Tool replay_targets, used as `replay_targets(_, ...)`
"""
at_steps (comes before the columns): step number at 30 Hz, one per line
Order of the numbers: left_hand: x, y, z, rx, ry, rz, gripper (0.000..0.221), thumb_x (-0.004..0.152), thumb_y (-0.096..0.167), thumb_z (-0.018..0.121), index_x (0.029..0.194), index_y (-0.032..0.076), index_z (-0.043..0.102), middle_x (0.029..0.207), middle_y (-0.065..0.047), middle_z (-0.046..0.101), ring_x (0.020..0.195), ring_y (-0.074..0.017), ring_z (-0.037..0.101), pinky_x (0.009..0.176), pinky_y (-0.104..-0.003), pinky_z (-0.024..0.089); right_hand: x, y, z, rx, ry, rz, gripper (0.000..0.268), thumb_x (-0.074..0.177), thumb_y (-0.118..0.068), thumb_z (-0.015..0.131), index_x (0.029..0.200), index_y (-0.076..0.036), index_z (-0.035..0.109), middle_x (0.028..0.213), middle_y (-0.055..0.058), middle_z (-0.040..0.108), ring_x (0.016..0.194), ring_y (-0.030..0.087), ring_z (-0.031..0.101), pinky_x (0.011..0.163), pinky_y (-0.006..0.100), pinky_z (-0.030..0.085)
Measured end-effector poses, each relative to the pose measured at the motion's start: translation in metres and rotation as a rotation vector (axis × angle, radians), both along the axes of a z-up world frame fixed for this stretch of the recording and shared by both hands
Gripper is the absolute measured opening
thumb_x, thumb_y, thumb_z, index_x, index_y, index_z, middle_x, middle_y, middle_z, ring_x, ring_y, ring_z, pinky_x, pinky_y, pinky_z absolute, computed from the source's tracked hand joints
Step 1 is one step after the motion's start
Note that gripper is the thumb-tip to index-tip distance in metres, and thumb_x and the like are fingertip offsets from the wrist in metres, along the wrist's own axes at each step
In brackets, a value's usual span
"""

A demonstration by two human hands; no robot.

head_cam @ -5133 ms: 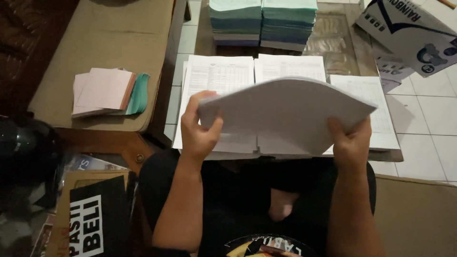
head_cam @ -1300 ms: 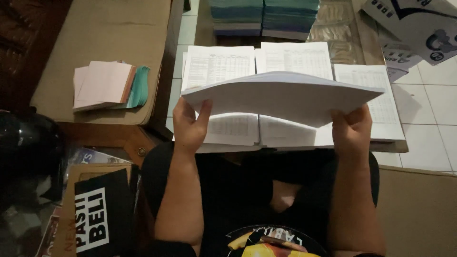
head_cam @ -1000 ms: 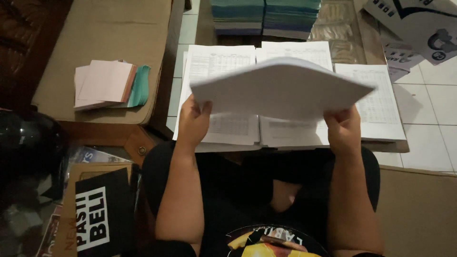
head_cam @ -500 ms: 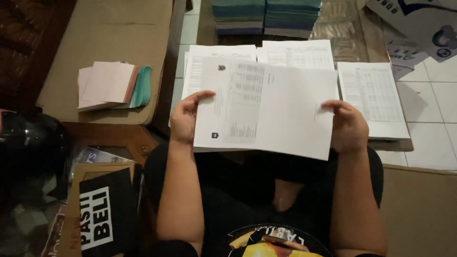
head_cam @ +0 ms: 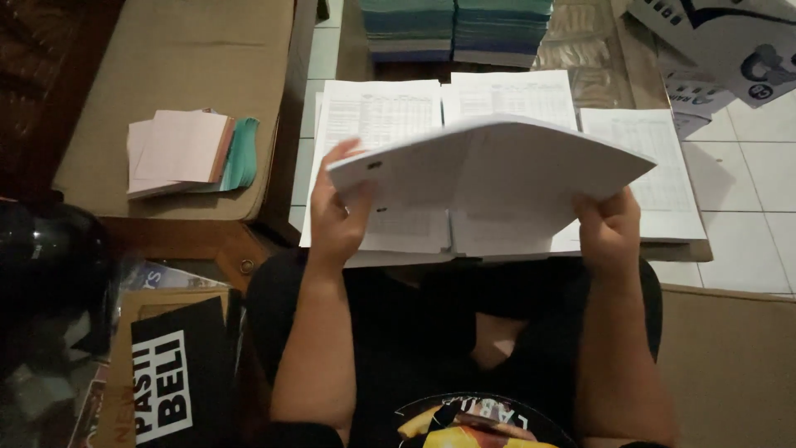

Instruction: The person sits on the floor and flips through a large stack of printed documents.

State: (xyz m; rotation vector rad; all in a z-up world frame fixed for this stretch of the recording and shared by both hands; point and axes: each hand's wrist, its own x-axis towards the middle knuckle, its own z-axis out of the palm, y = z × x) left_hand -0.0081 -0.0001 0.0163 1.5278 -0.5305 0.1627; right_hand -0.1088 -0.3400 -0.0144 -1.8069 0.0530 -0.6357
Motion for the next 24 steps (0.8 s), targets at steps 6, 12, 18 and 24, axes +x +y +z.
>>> replay_targets(6,0.002,-0.001,-0.021,-0.161,-0.076,0.127,0.026,0.104,0.011,0.063,0.128,0.003,0.058,0.119,-0.011,0.066,0.117,-0.0269,0.065,0.102,-0.038,0.056,-0.004,0.023,0.027,0.099,-0.063,-0.055,0.038,0.098,-0.007,0.056,0.136,-0.004,0.053,0.133,0.012,0.060,0.129,0.028,0.056,0.108,0.044,0.051)
replay_targets(12,0.014,0.006,-0.030,-0.088,0.089,0.041,0.038,0.101,0.017,0.066,0.135,0.003,0.059,0.127,-0.013,0.067,0.122,-0.0301,0.065,0.103,-0.041,0.057,0.009,-0.006,-0.014,0.120,0.003,-0.074,0.029,0.090,-0.012,0.064,0.118,-0.006,0.055,0.108,0.005,0.062,0.106,0.020,0.063,0.091,0.036,0.053)
replay_targets(18,0.012,0.008,-0.019,-0.082,0.215,-0.006,0.034,0.099,0.024,0.065,0.129,0.007,0.064,0.119,-0.008,0.071,0.115,-0.0264,0.068,0.097,-0.039,0.057,0.013,0.056,0.111,-0.661,-0.558,-0.290,0.064,0.086,0.001,0.063,0.143,-0.007,0.037,0.153,0.018,0.037,0.145,0.037,0.037,0.118,0.053,0.039)
replay_targets(24,0.018,0.008,-0.031,-0.163,0.197,-0.084,0.036,0.100,0.023,0.066,0.132,0.006,0.063,0.124,-0.011,0.070,0.120,-0.0285,0.067,0.098,-0.041,0.057,0.078,0.089,0.157,-1.305,0.003,0.308,0.085,0.087,-0.032,0.079,0.157,-0.003,0.042,0.171,0.020,0.003,0.155,0.036,-0.010,0.122,0.068,0.007)
